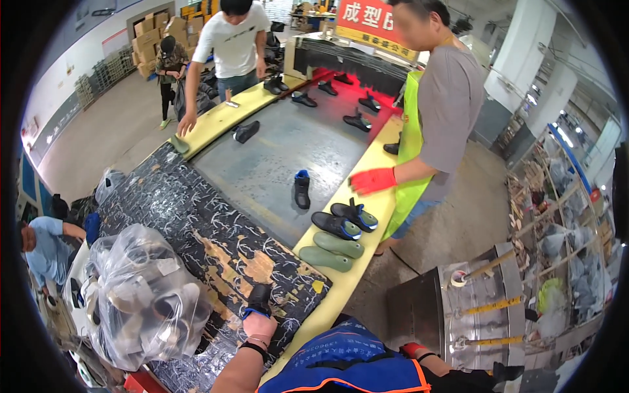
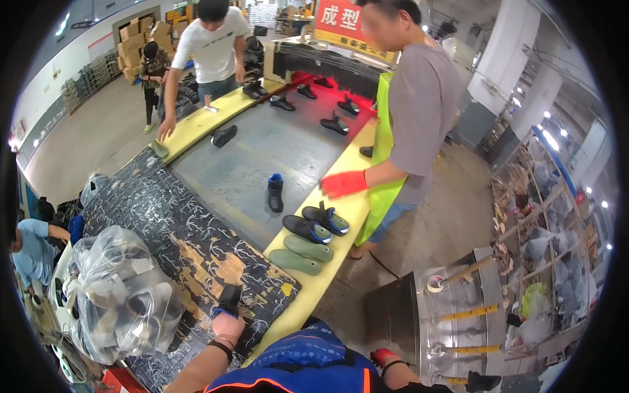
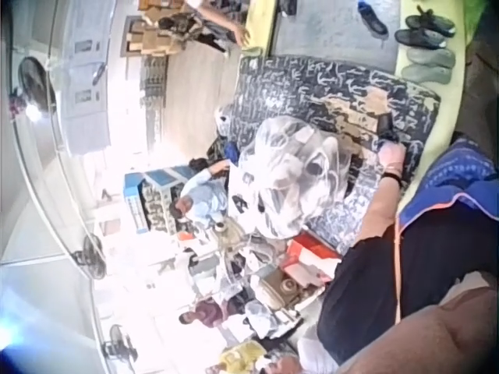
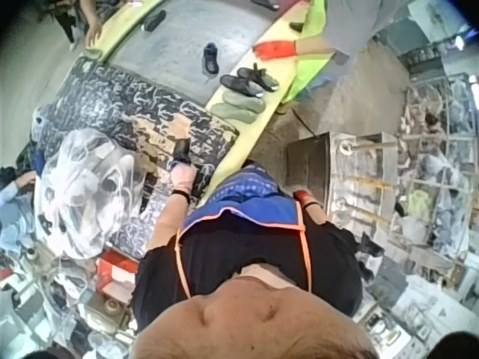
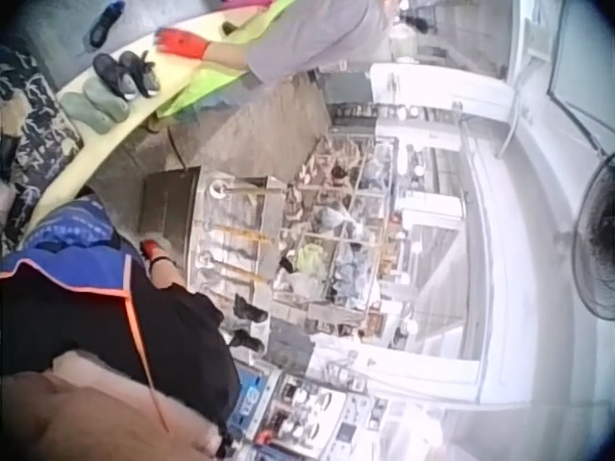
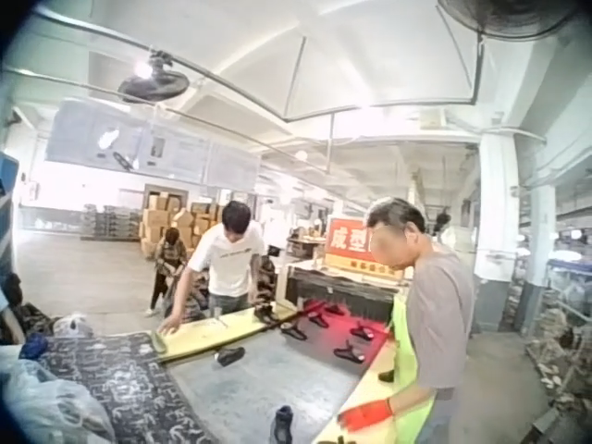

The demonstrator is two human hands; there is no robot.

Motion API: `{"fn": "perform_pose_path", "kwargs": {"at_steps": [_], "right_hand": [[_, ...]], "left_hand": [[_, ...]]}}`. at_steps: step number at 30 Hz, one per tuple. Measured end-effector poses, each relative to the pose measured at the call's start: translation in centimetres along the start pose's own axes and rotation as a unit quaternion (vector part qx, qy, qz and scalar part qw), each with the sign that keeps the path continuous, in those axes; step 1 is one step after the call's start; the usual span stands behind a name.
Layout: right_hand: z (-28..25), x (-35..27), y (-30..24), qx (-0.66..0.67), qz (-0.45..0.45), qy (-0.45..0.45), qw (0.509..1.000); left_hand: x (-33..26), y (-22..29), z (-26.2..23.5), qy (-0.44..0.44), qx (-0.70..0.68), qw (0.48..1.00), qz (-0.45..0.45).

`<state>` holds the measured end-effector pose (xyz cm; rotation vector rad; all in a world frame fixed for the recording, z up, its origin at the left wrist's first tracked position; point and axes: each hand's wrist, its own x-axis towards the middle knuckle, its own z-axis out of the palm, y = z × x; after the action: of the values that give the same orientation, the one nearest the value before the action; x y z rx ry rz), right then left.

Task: Sort manufactured shoes and place them on a cleaning/finishing machine.

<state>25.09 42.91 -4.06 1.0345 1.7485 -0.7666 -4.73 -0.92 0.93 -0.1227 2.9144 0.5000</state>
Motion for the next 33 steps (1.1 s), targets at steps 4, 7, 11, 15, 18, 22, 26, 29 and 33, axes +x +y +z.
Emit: {"fn": "perform_pose_path", "kwargs": {"at_steps": [4, 7, 11, 15, 18, 22, 26, 29, 33], "right_hand": [[3.1, -2.1, 3.9, 0.06, -0.004, 0.045, 0.997], [3.9, -0.9, 5.3, 0.179, -0.019, 0.07, 0.981], [4.2, -0.6, 2.4, 0.25, -0.097, 0.153, 0.951], [5.6, 3.3, 3.2, 0.198, -0.172, 0.213, 0.941], [4.5, 0.1, 0.8, 0.208, -0.133, 0.158, 0.956], [3.9, -1.3, 2.0, 0.193, -0.151, 0.18, 0.953], [4.1, -1.4, 4.4, 0.27, -0.082, 0.141, 0.949], [4.1, -1.5, 5.2, 0.24, -0.075, 0.134, 0.958], [3.8, -0.2, 5.3, 0.217, -0.102, 0.14, 0.961]], "left_hand": [[0.4, -0.4, 0.6, 0.038, -0.002, 0.998, 0.054], [-0.5, 0.0, -0.8, 0.045, -0.013, 0.997, 0.056], [-0.3, -0.2, -0.1, 0.003, 0.015, 1.0, -0.005], [-0.2, 0.2, -0.6, -0.027, 0.014, 1.0, -0.007], [-0.3, 0.5, -0.9, -0.019, -0.016, 1.0, -0.004], [-0.6, 0.3, -1.1, -0.008, -0.026, 1.0, -0.004], [-0.5, 0.4, -1.3, -0.011, -0.03, 0.999, -0.012], [-0.6, 0.2, -1.1, -0.014, -0.032, 0.999, -0.008], [-0.4, 0.5, -1.3, -0.017, -0.035, 0.999, -0.018]]}}
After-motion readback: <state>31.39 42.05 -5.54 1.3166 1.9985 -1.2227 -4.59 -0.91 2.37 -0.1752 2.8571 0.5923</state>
